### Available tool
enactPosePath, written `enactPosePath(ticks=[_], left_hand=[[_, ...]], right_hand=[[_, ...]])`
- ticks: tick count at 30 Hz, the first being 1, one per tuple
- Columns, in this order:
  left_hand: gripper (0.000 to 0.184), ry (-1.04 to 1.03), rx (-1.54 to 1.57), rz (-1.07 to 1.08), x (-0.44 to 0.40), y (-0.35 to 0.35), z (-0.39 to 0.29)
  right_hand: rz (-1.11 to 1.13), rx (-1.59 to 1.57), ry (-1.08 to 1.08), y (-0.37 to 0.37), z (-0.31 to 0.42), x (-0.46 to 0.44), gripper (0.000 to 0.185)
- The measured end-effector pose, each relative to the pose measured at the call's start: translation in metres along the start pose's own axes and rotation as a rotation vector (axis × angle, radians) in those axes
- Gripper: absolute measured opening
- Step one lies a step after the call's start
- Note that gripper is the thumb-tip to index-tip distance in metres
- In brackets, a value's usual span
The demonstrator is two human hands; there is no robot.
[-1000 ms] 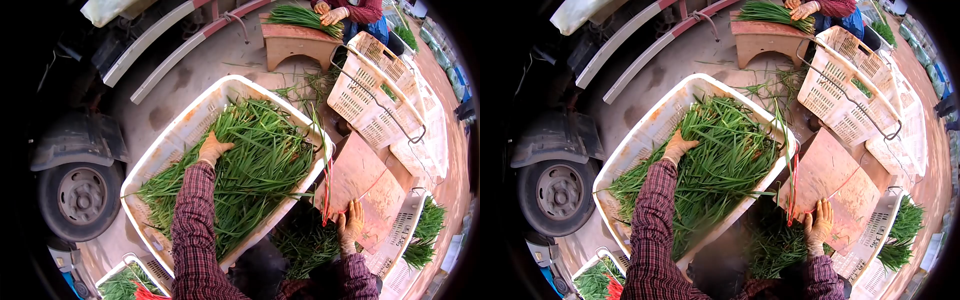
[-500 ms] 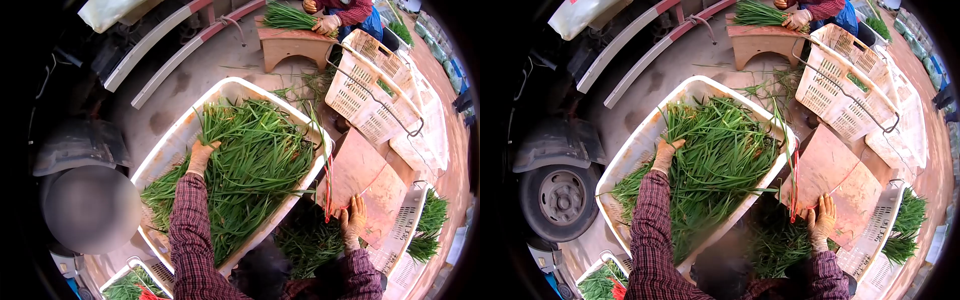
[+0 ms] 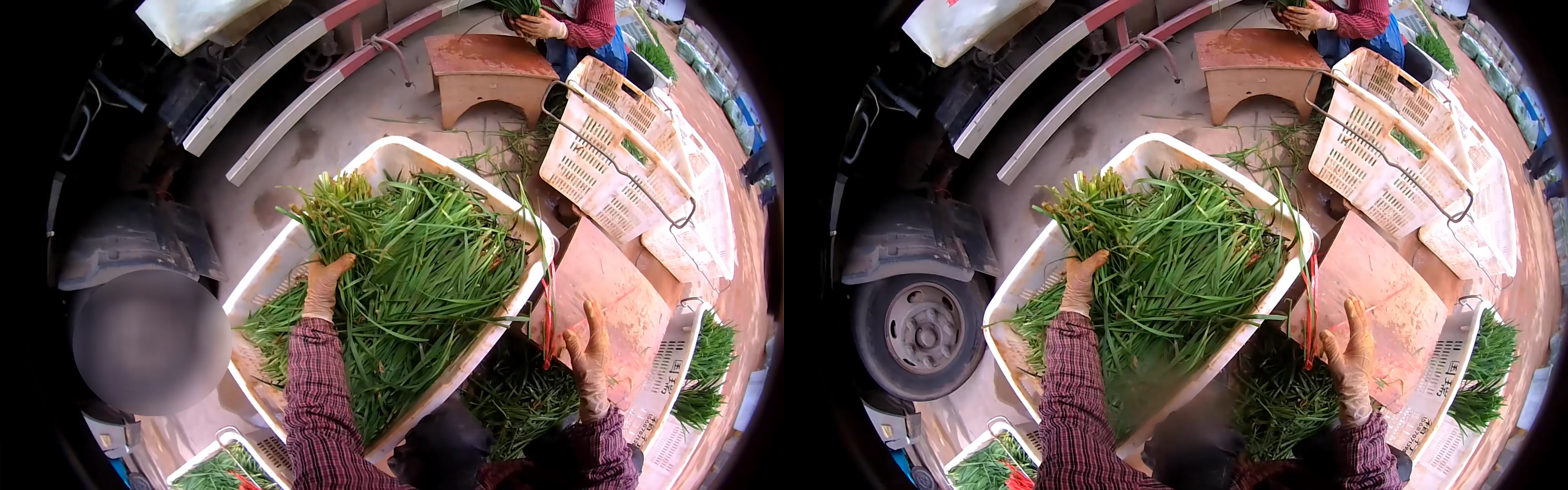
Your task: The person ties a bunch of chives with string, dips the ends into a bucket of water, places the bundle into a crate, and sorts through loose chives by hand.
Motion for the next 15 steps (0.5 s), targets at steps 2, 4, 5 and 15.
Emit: enactPosePath(ticks=[2,4,5,15], left_hand=[[0.049,-0.014,-0.006,0.013,0.022,-0.015,-0.015],[0.052,-0.005,-0.013,0.022,0.034,-0.02,-0.011],[0.057,-0.067,0.029,0.119,0.033,-0.023,-0.006],[0.126,-0.527,-0.668,0.186,0.095,-0.08,0.005]], right_hand=[[0.049,-0.18,0.158,-0.014,0.079,-0.052,0.099],[0.181,-0.355,0.163,-0.054,0.124,-0.087,0.117],[0.252,-0.35,0.186,-0.074,0.147,-0.102,0.125],[0.358,-1.507,-0.19,-0.192,0.192,-0.134,0.089]])
Point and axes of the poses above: each hand's wrist, its own x-axis away from the middle knuckle, its own y-axis out of the back of the hand, z = x × y, the point moved 3 cm from there along -x, towards the middle knuckle, and after that the axes turned 11 degrees about y, right-handed, at the moved point
